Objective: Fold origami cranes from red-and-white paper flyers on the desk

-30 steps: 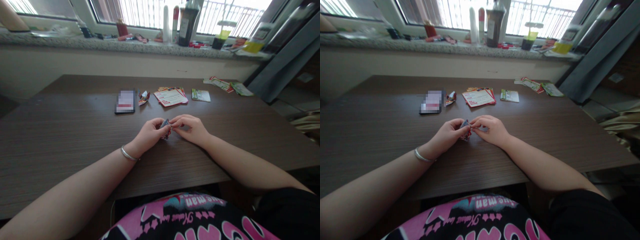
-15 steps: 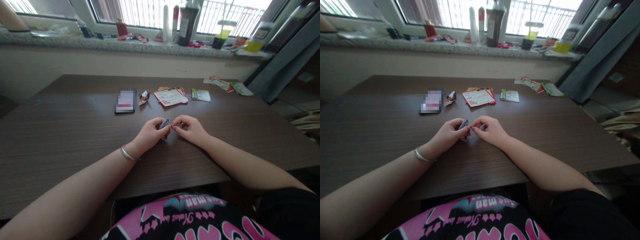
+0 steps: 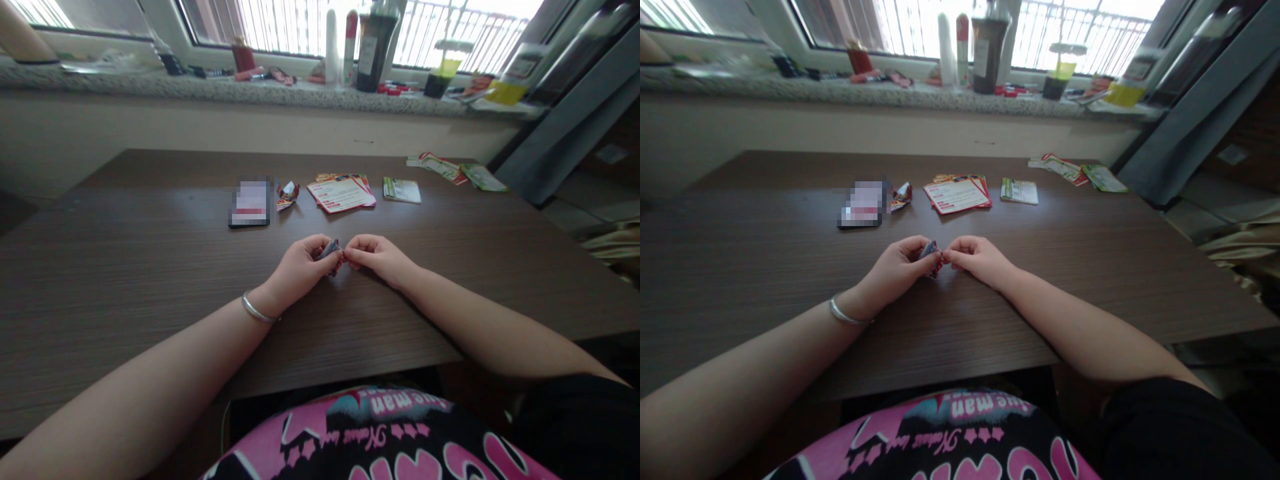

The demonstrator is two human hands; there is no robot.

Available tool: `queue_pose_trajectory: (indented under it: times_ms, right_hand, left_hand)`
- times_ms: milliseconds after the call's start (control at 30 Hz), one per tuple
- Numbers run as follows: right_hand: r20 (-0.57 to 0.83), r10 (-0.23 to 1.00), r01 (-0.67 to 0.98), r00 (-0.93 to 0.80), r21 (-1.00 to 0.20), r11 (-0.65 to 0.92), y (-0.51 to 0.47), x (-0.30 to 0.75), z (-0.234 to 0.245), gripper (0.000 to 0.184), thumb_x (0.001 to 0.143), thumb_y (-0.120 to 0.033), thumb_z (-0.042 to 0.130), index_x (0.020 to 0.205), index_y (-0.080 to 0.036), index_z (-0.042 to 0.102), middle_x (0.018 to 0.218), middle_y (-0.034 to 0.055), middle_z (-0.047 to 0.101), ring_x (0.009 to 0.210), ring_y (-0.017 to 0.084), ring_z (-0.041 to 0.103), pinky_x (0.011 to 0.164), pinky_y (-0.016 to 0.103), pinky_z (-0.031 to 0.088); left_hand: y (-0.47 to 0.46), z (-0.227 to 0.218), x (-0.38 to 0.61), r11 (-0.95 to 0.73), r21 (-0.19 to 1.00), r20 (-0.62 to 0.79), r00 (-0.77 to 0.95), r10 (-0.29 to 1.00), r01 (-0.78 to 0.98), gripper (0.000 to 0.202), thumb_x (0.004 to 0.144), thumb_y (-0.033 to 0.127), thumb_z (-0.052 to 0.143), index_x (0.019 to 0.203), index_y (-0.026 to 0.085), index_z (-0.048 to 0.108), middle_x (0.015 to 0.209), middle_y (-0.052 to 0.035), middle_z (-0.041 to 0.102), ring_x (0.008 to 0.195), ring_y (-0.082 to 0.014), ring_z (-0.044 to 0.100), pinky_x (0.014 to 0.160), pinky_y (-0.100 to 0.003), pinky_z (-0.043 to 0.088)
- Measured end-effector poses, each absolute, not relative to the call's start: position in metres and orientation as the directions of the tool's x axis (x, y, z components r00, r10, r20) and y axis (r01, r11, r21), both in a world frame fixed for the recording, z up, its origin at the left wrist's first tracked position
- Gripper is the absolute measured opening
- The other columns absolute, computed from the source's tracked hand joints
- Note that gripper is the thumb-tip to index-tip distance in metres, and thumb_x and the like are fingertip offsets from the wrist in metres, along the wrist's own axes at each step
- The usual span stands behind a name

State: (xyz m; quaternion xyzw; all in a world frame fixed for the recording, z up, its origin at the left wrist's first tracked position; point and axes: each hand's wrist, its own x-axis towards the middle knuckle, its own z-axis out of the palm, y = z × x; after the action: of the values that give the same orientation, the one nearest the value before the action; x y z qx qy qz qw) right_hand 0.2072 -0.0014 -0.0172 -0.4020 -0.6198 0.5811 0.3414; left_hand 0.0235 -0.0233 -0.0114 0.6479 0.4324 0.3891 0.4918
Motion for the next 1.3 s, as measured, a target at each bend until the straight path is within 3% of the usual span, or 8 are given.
queue_pose_trajectory:
  times_ms: [267,633,833,1067,1300]
  right_hand:
    - [-0.034,0.891,0.097,-0.454,-0.995,0.011,-0.001,0.207,-0.018,0.033,0.067,-0.047,0.074,0.072,-0.017,0.060,0.063,-0.0023,0.061,0.056,0.009,0.050,0.057,0.024,0.040]
    - [0.114,0.924,0.331,-0.365,-0.912,0.243,-0.006,0.204,-0.021,0.014,0.074,-0.032,0.063,0.074,-0.018,0.060,0.057,-0.0045,0.053,0.051,0.009,0.044,0.049,0.023,0.035]
    - [0.244,0.904,0.451,-0.352,-0.802,0.392,-0.011,0.204,-0.015,0.006,0.073,-0.024,0.061,0.071,-0.019,0.059,0.061,-0.0028,0.056,0.056,0.011,0.049,0.056,0.026,0.040]
    - [0.115,0.902,0.200,-0.417,-0.956,0.215,-0.007,0.205,-0.013,0.017,0.078,-0.035,0.056,0.076,-0.018,0.059,0.068,-0.0009,0.061,0.058,0.011,0.055,0.059,0.025,0.045]
    - [0.060,0.918,0.241,-0.391,-0.956,0.165,-0.005,0.203,-0.019,0.021,0.074,-0.038,0.064,0.075,-0.018,0.058,0.065,-0.0016,0.059,0.057,0.010,0.050,0.055,0.024,0.039]
  left_hand:
    - [-0.022,-0.012,0.023,-0.158,0.970,0.091,0.327,0.941,0.185,0.022,0.079,0.037,0.064,0.078,0.016,0.061,0.066,0.0012,0.061,0.060,-0.0105,0.055,0.057,-0.021,0.042]
    - [-0.023,-0.010,0.025,-0.115,0.980,0.063,0.300,0.952,0.160,0.020,0.078,0.033,0.066,0.074,0.015,0.059,0.062,0.0028,0.059,0.058,-0.0085,0.053,0.055,-0.019,0.041]
    - [-0.024,-0.011,0.027,-0.088,0.988,0.046,0.300,0.953,0.128,0.021,0.077,0.033,0.068,0.073,0.015,0.059,0.062,0.0033,0.059,0.056,-0.0079,0.053,0.054,-0.019,0.040]
    - [-0.023,-0.011,0.025,-0.113,0.990,0.080,0.313,0.946,0.088,0.019,0.079,0.033,0.066,0.079,0.014,0.062,0.064,0.0022,0.061,0.057,-0.0079,0.054,0.055,-0.019,0.041]
    - [-0.022,-0.014,0.025,-0.118,0.988,0.080,0.317,0.945,0.103,0.019,0.079,0.033,0.066,0.077,0.015,0.059,0.063,0.0029,0.059,0.058,-0.0085,0.053,0.054,-0.019,0.041]
